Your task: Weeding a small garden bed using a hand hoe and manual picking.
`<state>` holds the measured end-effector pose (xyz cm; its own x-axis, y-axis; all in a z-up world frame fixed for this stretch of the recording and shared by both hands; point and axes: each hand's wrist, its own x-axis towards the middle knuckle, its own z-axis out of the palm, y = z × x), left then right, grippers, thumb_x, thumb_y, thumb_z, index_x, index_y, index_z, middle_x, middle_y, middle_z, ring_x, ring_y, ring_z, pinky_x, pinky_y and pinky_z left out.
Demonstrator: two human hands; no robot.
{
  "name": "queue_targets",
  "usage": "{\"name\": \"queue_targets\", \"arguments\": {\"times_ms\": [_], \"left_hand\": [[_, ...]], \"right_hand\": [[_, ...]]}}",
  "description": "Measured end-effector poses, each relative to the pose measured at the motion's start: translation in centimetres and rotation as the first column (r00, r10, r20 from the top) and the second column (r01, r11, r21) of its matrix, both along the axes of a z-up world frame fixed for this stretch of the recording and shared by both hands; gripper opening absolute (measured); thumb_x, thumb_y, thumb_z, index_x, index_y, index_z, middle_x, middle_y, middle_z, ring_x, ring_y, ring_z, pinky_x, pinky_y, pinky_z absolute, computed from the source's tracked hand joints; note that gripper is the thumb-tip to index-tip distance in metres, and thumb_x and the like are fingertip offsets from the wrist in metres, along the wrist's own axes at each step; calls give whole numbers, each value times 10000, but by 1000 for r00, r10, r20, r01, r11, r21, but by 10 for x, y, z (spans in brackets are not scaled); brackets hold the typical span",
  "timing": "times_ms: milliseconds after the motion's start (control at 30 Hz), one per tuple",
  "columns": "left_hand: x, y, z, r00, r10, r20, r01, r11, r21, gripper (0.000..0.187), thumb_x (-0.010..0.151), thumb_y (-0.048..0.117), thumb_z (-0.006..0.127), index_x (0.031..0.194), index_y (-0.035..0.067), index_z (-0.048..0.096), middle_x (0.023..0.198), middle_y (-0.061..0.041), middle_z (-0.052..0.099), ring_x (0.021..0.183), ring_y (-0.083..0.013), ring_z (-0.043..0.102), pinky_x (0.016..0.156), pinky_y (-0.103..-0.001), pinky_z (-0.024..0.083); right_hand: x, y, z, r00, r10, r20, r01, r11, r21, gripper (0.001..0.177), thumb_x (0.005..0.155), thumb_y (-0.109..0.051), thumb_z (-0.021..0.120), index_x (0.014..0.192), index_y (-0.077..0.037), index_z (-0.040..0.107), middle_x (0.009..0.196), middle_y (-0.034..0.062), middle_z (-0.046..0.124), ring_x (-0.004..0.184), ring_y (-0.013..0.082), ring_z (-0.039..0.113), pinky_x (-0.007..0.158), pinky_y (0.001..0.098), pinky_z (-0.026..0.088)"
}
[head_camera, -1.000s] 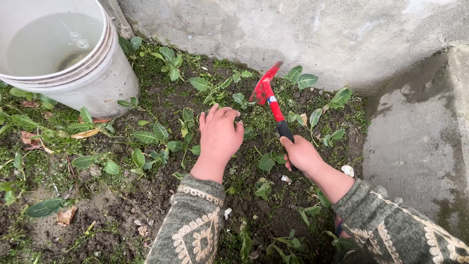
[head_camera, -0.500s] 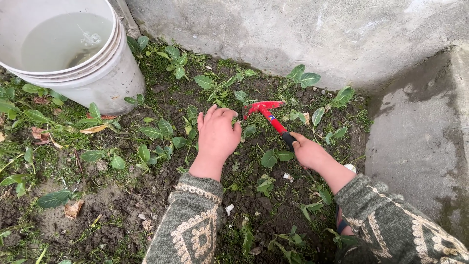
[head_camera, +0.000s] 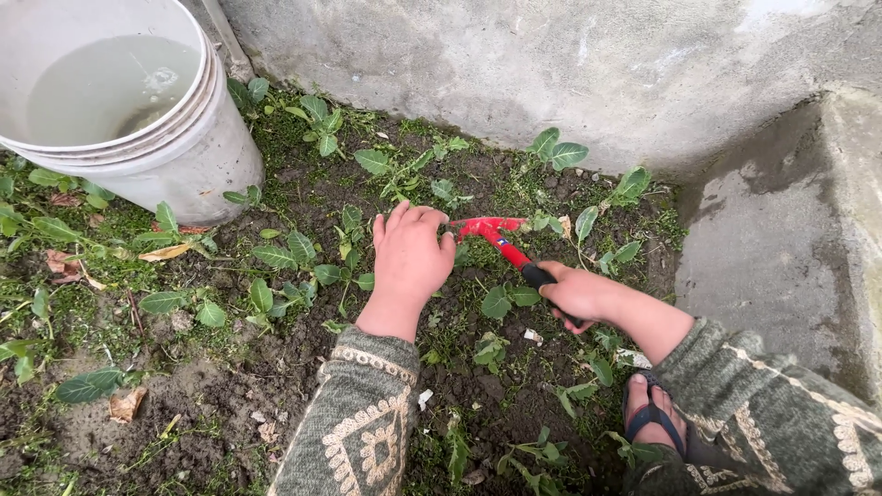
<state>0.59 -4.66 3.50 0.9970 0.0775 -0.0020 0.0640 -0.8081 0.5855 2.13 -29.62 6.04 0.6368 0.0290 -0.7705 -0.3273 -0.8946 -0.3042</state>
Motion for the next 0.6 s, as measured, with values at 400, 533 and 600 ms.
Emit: {"name": "queue_targets", "arguments": {"times_ms": [400, 533, 600], "left_hand": [[1, 10, -14, 998, 46, -29, -47, 999, -6, 292, 939, 260, 596, 1200, 175, 698, 1307, -91, 630, 1435, -330, 413, 1201, -635, 164], [1, 10, -14, 998, 58, -36, -58, 998, 4, 307, 937, 277, 596, 1209, 176, 696, 1307, -96, 631, 1428, -330, 423, 1200, -626, 185], [2, 9, -14, 997, 55, -46, -56, 998, -2, 298, 940, 269, 598, 1206, 178, 697, 1308, -91, 630, 1429, -327, 421, 1200, -626, 179]], "right_hand": [[-18, 29, 30, 997, -69, -34, 75, 791, 607, 665, 886, 110, 293, 1514, -67, 426, 1332, 382, 541, 1157, 387, 657, 937, 390, 605], [-2, 21, 36, 943, 124, 308, -239, 898, 370, 679, 885, 96, 468, 1492, -206, 446, 1332, 260, 627, 1178, 374, 673, 987, 473, 586], [13, 17, 27, 665, 477, 575, -580, 814, -5, 409, 895, -201, 716, 1293, -171, 630, 1089, 201, 737, 1043, 384, 727, 914, 495, 605]]}}
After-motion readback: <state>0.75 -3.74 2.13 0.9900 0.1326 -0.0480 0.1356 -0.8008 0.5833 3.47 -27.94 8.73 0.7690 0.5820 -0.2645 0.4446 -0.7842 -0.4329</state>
